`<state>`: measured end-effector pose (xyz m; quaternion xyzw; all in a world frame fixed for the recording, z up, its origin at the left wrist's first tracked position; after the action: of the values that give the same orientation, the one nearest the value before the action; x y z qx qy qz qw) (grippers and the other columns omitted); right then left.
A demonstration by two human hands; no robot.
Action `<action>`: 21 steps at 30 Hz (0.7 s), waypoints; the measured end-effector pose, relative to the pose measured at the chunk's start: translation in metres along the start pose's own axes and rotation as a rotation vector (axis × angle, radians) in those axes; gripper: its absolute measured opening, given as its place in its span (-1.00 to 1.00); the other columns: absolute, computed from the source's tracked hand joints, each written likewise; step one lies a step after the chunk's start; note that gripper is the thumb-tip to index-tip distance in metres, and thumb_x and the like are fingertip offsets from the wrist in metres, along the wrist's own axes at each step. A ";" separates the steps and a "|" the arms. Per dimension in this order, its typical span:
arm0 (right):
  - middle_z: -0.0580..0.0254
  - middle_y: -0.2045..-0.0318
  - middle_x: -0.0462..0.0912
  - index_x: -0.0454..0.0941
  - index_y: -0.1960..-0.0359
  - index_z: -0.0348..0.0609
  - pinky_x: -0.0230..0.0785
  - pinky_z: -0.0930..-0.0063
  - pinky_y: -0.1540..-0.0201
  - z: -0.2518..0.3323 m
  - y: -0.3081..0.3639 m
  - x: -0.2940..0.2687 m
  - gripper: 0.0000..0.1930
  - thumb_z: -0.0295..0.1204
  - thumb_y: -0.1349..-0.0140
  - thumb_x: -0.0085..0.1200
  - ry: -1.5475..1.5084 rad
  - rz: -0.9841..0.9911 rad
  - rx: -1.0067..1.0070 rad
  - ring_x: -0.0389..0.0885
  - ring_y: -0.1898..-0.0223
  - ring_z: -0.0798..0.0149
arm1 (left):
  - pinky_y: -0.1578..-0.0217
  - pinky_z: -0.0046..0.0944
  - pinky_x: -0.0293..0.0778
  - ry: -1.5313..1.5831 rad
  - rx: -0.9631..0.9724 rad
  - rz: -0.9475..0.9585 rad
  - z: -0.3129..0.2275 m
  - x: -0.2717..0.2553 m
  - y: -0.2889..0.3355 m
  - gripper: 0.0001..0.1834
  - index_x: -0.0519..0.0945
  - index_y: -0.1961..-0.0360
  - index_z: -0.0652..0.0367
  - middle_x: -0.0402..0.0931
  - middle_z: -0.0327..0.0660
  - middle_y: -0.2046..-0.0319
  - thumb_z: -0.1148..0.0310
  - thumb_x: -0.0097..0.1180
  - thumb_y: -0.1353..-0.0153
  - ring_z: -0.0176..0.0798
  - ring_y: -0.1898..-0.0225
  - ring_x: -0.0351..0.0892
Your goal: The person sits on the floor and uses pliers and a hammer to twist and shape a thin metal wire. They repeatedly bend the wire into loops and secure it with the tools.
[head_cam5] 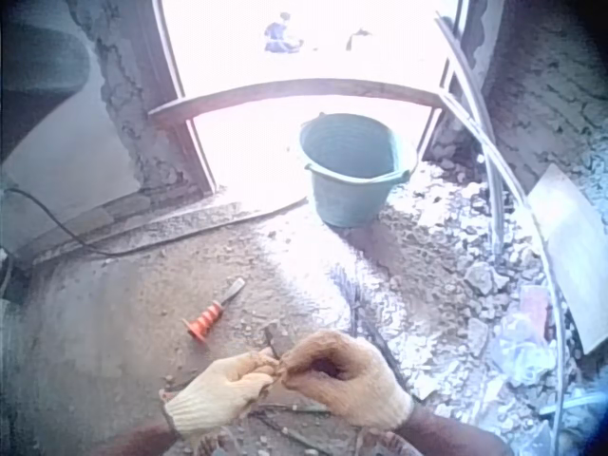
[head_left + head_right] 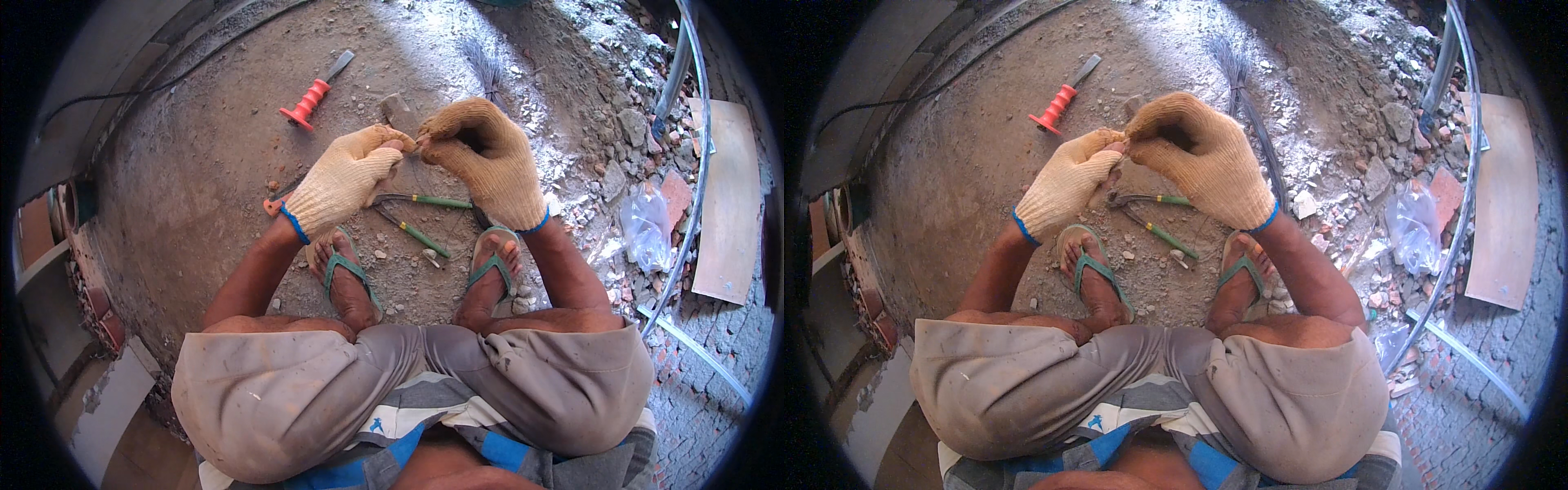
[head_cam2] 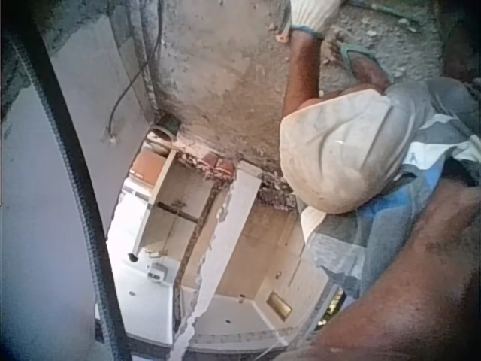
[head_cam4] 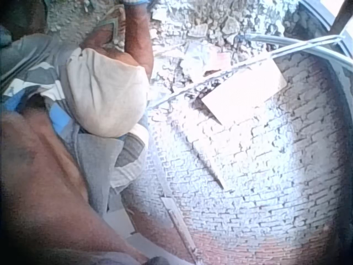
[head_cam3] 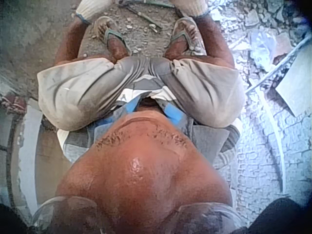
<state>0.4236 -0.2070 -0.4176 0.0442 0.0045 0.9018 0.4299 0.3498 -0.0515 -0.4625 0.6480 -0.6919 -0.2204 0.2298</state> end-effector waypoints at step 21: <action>0.17 0.11 0.76 0.59 -0.18 -0.35 0.64 0.49 0.10 -0.016 0.000 0.017 -0.60 -0.30 -0.47 0.27 -0.199 -0.134 0.237 0.72 0.16 0.44 | 0.17 -0.44 0.56 0.075 0.356 -0.346 -0.035 -0.011 0.009 -0.71 0.66 -0.11 0.30 0.69 -0.29 0.23 0.32 0.11 -0.56 -0.51 0.20 0.61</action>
<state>0.4122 -0.1934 -0.4325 0.1834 0.0709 0.8554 0.4791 0.3649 -0.0401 -0.4294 0.7949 -0.5895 -0.1070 0.0962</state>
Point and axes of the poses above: each hand's wrist, its own y-axis away from the middle knuckle, its own x-axis out of the palm, z = x × y, the point moved 8 cm from there along -y, towards the middle knuckle
